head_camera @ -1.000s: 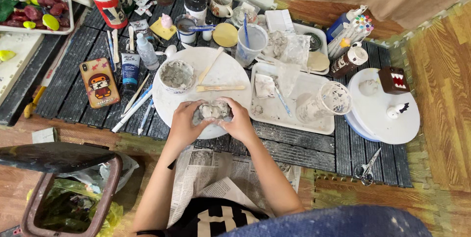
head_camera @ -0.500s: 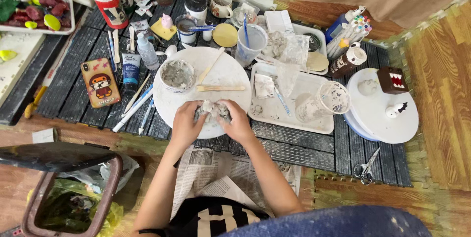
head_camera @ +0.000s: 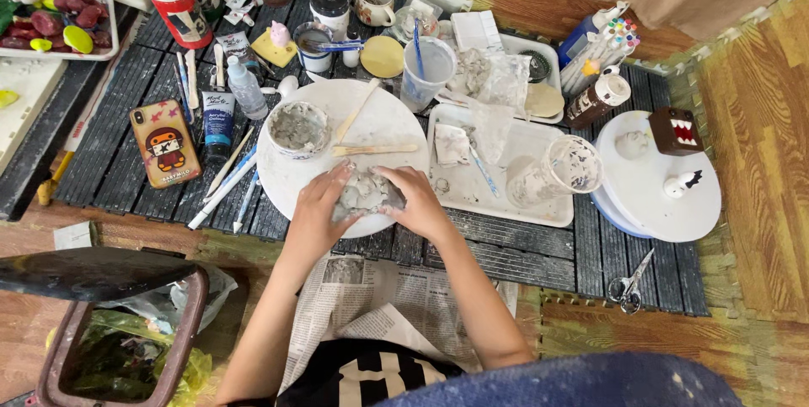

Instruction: The person kneads and shapes a lump of gray clay on a white plate using both hands. They repeatedly press, fold, and roll the material, occasionally using a wooden stick to assist in shaping. The workspace is cluttered with art supplies.

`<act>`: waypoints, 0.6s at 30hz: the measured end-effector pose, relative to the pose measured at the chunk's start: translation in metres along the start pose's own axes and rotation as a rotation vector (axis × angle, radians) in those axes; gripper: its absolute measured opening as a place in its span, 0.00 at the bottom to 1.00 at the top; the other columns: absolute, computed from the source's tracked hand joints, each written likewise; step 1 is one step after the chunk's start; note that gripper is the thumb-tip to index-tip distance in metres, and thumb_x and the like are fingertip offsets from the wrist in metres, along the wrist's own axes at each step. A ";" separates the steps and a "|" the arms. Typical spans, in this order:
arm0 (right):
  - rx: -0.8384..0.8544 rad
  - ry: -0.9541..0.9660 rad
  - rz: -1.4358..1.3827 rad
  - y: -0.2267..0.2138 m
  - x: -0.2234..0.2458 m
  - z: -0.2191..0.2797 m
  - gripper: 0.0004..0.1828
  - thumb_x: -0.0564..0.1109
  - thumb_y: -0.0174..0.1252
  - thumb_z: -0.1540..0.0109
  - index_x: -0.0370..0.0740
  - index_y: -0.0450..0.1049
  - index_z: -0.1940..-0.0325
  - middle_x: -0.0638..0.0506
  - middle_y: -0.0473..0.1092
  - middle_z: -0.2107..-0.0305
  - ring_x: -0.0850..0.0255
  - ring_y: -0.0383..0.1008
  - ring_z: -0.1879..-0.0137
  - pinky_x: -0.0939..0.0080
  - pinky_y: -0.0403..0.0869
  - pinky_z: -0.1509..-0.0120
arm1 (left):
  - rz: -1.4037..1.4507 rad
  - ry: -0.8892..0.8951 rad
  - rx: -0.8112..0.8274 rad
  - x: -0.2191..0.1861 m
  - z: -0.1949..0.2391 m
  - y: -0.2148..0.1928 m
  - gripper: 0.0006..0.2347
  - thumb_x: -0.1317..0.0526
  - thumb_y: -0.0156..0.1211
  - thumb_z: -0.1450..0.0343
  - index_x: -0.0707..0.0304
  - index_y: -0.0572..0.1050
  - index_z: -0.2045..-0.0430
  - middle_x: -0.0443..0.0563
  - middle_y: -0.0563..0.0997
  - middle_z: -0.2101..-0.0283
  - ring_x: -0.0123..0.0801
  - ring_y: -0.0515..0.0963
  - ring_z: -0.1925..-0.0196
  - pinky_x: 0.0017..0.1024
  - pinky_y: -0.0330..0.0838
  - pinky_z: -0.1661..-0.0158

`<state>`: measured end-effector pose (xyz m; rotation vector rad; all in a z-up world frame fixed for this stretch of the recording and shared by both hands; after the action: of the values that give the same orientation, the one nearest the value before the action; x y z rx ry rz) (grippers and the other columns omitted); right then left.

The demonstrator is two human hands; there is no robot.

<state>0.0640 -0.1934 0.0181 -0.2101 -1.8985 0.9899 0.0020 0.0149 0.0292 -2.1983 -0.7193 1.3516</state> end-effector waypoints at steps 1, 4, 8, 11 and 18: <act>-0.006 -0.010 -0.017 0.001 -0.002 -0.002 0.42 0.40 0.73 0.49 0.46 0.67 0.32 0.44 0.71 0.49 0.45 0.67 0.41 0.49 0.66 0.33 | -0.010 -0.007 -0.029 -0.001 0.000 0.000 0.34 0.62 0.77 0.41 0.61 0.69 0.37 0.56 0.72 0.34 0.52 0.71 0.32 0.46 0.64 0.36; -0.021 -0.016 -0.006 0.003 -0.004 -0.003 0.39 0.39 0.71 0.49 0.45 0.68 0.34 0.45 0.71 0.52 0.46 0.68 0.43 0.49 0.67 0.35 | -0.101 0.019 -0.141 -0.005 0.001 0.001 0.32 0.63 0.76 0.45 0.63 0.74 0.44 0.62 0.73 0.41 0.57 0.70 0.36 0.46 0.65 0.38; -0.022 0.045 0.052 0.008 -0.005 0.000 0.34 0.40 0.71 0.47 0.45 0.70 0.37 0.47 0.72 0.58 0.47 0.68 0.48 0.49 0.67 0.39 | -0.273 0.041 -0.178 -0.010 0.003 0.004 0.31 0.63 0.77 0.47 0.65 0.75 0.47 0.61 0.75 0.45 0.59 0.71 0.38 0.49 0.65 0.44; -0.040 0.068 0.042 0.013 -0.004 -0.002 0.31 0.40 0.70 0.46 0.45 0.71 0.39 0.46 0.72 0.58 0.46 0.68 0.48 0.49 0.67 0.38 | -0.144 -0.006 -0.126 -0.008 0.001 0.006 0.30 0.65 0.75 0.43 0.68 0.74 0.44 0.62 0.75 0.43 0.57 0.74 0.41 0.46 0.68 0.44; -0.120 0.015 -0.069 0.017 -0.011 -0.004 0.29 0.30 0.60 0.49 0.40 0.72 0.42 0.42 0.74 0.52 0.44 0.74 0.44 0.50 0.73 0.38 | -0.015 -0.122 -0.204 -0.009 0.003 0.018 0.24 0.69 0.72 0.41 0.68 0.77 0.49 0.63 0.76 0.46 0.57 0.77 0.48 0.44 0.71 0.48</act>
<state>0.0683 -0.1856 -0.0003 -0.2199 -1.9399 0.8276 -0.0006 -0.0043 0.0223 -2.2743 -0.9549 1.4720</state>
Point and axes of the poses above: each hand's wrist, its own z-axis away from the middle knuckle, its own y-axis out of the palm, x = y × z, the point moved 2 cm from there along -z, towards the middle knuckle
